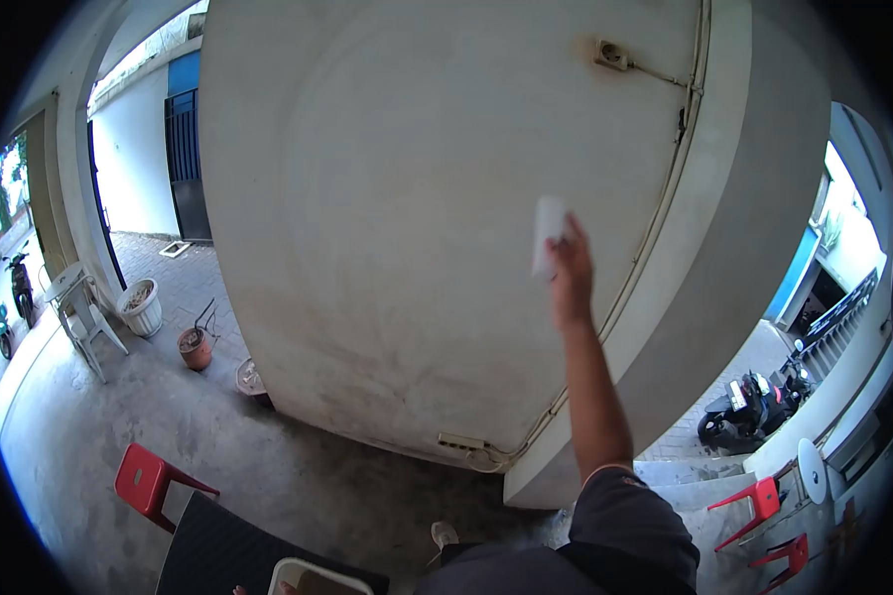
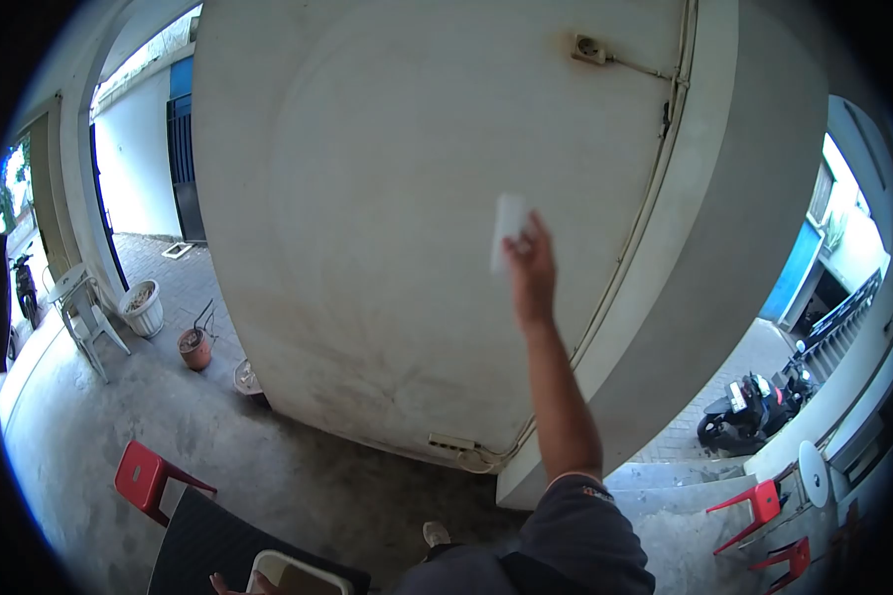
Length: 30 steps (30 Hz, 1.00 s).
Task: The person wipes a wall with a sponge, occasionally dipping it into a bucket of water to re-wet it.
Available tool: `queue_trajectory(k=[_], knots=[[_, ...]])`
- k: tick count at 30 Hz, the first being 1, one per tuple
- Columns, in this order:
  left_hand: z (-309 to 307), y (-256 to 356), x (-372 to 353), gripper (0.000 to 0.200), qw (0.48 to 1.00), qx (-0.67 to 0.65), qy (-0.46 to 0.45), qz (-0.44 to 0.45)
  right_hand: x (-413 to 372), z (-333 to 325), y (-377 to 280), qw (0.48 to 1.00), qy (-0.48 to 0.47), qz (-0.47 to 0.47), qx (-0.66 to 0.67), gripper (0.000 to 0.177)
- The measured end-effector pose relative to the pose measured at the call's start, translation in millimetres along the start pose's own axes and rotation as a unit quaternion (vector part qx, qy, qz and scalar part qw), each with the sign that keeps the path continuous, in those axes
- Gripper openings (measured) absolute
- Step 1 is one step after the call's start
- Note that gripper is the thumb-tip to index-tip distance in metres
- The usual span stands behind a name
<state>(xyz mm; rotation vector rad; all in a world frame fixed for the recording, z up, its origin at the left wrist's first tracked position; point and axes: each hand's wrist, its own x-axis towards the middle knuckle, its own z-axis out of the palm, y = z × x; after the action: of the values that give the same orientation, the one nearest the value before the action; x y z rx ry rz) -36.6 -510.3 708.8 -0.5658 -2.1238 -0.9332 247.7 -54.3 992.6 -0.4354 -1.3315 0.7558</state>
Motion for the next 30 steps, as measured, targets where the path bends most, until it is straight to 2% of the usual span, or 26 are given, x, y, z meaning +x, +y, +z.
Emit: queue_trajectory(k=[1, 3, 4, 7, 9, 10, 13, 15, 18, 21, 23, 25, 28, 30], knots=[[14, 14, -2, 0.090, 0.999, -0.021, -0.019, -0.021, 40, -19, 0, 0.990, 0.039, -0.090, -0.105, 0.068], [42, 48, -7, 0.090, 0.994, -0.063, -0.051, -0.074, 114, -61, -3, 0.940, 0.111, -0.187, -0.263, 0.069], [55, 68, -8, 0.089, 0.991, -0.072, -0.070, -0.087, 153, -82, -1, 0.877, 0.156, -0.276, -0.360, 0.067], [98, 128, -5, 0.085, 0.982, -0.088, -0.111, -0.125, 242, -121, 0, 0.763, 0.245, -0.341, -0.491, 0.061], [123, 158, -5, 0.083, 0.979, -0.077, -0.133, -0.134, 269, -99, -11, 0.736, 0.245, -0.359, -0.519, 0.061], [124, 181, 6, 0.081, 0.970, -0.053, -0.187, -0.145, 286, -84, -12, 0.722, 0.214, -0.403, -0.520, 0.061], [161, 208, 8, 0.080, 0.975, -0.117, -0.151, -0.109, 326, -26, -10, 0.664, 0.137, -0.515, -0.524, 0.058], [176, 222, 8, 0.078, 0.972, -0.119, -0.152, -0.137, 358, 14, -11, 0.624, 0.106, -0.554, -0.541, 0.056], [191, 237, 25, 0.076, 0.954, -0.147, -0.175, -0.193, 414, 57, -3, 0.607, 0.185, -0.500, -0.590, 0.053], [226, 232, 32, 0.075, 0.949, -0.132, -0.183, -0.221, 441, 102, 21, 0.586, 0.257, -0.504, -0.581, 0.052], [259, 228, 41, 0.075, 0.948, -0.105, -0.184, -0.237, 433, 150, 48, 0.621, 0.203, -0.501, -0.567, 0.051], [285, 226, 49, 0.075, 0.942, -0.078, -0.203, -0.256, 411, 202, 92, 0.615, 0.114, -0.550, -0.553, 0.050], [327, 212, 78, 0.074, 0.932, -0.222, -0.193, -0.212, 362, 268, 165, 0.654, 0.003, -0.559, -0.509, 0.048], [348, 203, 98, 0.075, 0.938, -0.207, -0.195, -0.198, 324, 300, 211, 0.647, -0.068, -0.564, -0.509, 0.046]])
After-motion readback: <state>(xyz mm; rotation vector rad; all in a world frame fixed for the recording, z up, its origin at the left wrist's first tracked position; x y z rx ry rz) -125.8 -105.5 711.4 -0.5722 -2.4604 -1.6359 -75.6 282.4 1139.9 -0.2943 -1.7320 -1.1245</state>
